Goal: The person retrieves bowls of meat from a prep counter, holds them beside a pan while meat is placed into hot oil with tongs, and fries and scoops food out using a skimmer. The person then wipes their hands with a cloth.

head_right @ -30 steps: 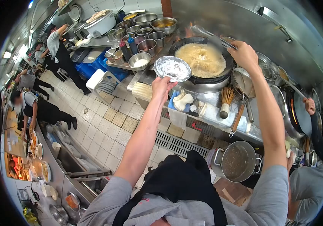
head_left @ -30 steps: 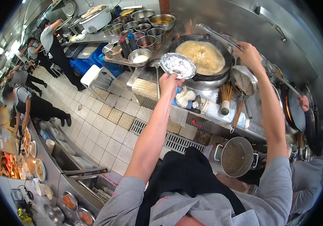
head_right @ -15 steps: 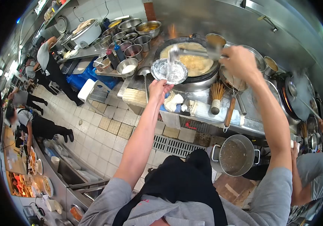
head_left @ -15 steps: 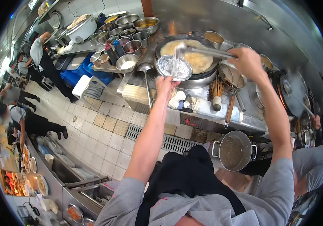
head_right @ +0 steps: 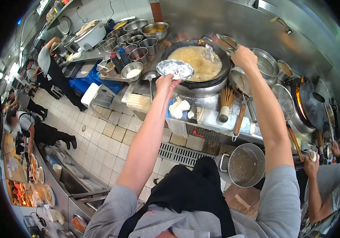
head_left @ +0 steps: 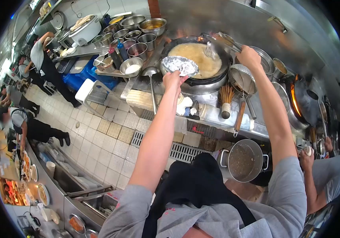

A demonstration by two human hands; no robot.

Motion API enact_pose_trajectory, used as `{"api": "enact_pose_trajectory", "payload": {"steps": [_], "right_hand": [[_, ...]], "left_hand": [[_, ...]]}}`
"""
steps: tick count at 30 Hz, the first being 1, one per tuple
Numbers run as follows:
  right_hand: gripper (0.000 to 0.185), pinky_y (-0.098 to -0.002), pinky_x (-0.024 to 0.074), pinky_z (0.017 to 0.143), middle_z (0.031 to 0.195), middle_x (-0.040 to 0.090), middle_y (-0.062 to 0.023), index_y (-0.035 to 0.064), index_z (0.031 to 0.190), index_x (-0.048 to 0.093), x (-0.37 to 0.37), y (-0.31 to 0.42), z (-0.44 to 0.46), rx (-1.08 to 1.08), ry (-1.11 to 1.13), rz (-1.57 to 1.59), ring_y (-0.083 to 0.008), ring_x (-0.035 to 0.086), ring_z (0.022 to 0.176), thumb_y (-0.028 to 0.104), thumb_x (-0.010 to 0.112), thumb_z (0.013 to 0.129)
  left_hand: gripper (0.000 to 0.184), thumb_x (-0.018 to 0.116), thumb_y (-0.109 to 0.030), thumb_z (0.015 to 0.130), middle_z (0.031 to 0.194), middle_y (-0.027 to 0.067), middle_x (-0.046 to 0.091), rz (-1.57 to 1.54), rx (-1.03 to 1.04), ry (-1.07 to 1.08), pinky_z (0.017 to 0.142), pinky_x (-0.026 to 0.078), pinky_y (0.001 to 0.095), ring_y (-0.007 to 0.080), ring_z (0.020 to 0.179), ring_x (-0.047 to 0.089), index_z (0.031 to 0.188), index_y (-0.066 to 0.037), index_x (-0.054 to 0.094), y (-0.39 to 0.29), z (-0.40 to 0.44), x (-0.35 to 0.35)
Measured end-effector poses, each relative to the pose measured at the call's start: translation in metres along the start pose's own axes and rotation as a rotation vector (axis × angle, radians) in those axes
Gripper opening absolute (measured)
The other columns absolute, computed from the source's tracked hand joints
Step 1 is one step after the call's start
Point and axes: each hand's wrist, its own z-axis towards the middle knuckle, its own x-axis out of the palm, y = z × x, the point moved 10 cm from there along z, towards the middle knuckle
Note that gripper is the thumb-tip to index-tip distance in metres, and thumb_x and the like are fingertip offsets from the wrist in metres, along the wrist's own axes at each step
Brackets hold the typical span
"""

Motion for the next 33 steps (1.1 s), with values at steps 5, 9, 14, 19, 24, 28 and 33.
{"api": "enact_pose_trajectory", "payload": {"steps": [5,9,14,19,24,28,33], "right_hand": [[0.037,-0.0417,0.0466,0.081,0.100,0.064,-0.0168,0.0103,0.108,0.061,-0.025,0.007,-0.027,-0.063,-0.007,0.058,-0.0324,0.060,0.095,0.029,0.055,0.077],[0.032,-0.0405,0.0469,0.079,0.092,0.065,-0.0153,0.0136,0.102,0.065,-0.056,0.021,-0.060,-0.227,0.024,0.058,-0.0315,0.061,0.089,0.026,0.060,0.073],[0.028,-0.0404,0.0486,0.076,0.087,0.066,-0.0133,0.0123,0.098,0.067,-0.062,0.053,-0.095,-0.368,0.110,-0.008,-0.0307,0.062,0.085,0.020,0.061,0.072],[0.028,-0.0403,0.0487,0.075,0.087,0.066,-0.0147,0.0128,0.098,0.067,-0.053,0.063,-0.091,-0.378,0.049,-0.010,-0.0307,0.062,0.084,0.021,0.063,0.072],[0.031,-0.0407,0.0481,0.076,0.088,0.066,-0.0157,0.0158,0.102,0.067,-0.068,0.063,-0.069,-0.259,-0.038,0.126,-0.0320,0.062,0.085,0.023,0.062,0.073],[0.034,-0.0396,0.0472,0.080,0.098,0.064,-0.0161,0.0155,0.107,0.065,-0.026,0.073,-0.044,-0.170,-0.006,0.153,-0.0302,0.061,0.093,0.027,0.059,0.075],[0.037,-0.0399,0.0462,0.083,0.103,0.063,-0.0157,0.0138,0.110,0.062,-0.002,0.078,-0.036,-0.086,0.037,0.173,-0.0313,0.059,0.098,0.031,0.059,0.077]], "left_hand": [[0.011,0.048,0.007,0.079,0.087,0.0176,0.054,0.007,-0.010,0.019,0.062,0.059,0.0369,0.0297,0.075,0.061,0.089,0.010,0.046,-0.003,0.003,0.010],[0.011,0.048,0.008,0.079,0.089,0.0167,0.054,0.033,0.017,0.088,0.062,0.058,0.0366,0.0281,0.074,0.061,0.089,0.007,0.045,-0.011,-0.016,0.016],[0.007,0.050,0.005,0.079,0.087,0.0142,0.056,0.086,0.053,0.208,0.064,0.057,0.0353,0.0244,0.071,0.061,0.084,0.003,0.046,0.005,-0.025,0.012],[0.007,0.051,0.004,0.079,0.082,0.0119,0.054,-0.032,0.036,0.163,0.064,0.057,0.0353,0.0227,0.070,0.059,0.083,0.001,0.046,0.010,-0.029,-0.008],[0.011,0.050,0.005,0.078,0.085,0.0149,0.055,0.020,0.029,0.000,0.063,0.057,0.0379,0.0248,0.071,0.059,0.087,0.003,0.045,-0.004,-0.021,-0.040],[0.013,0.048,0.006,0.079,0.090,0.0182,0.056,0.027,0.031,-0.034,0.063,0.058,0.0382,0.0274,0.075,0.061,0.091,0.006,0.046,-0.017,-0.022,-0.049],[0.017,0.047,0.005,0.080,0.094,0.0186,0.058,0.044,0.020,-0.024,0.061,0.058,0.0358,0.0276,0.077,0.062,0.097,0.007,0.048,-0.025,-0.020,-0.045]]}}
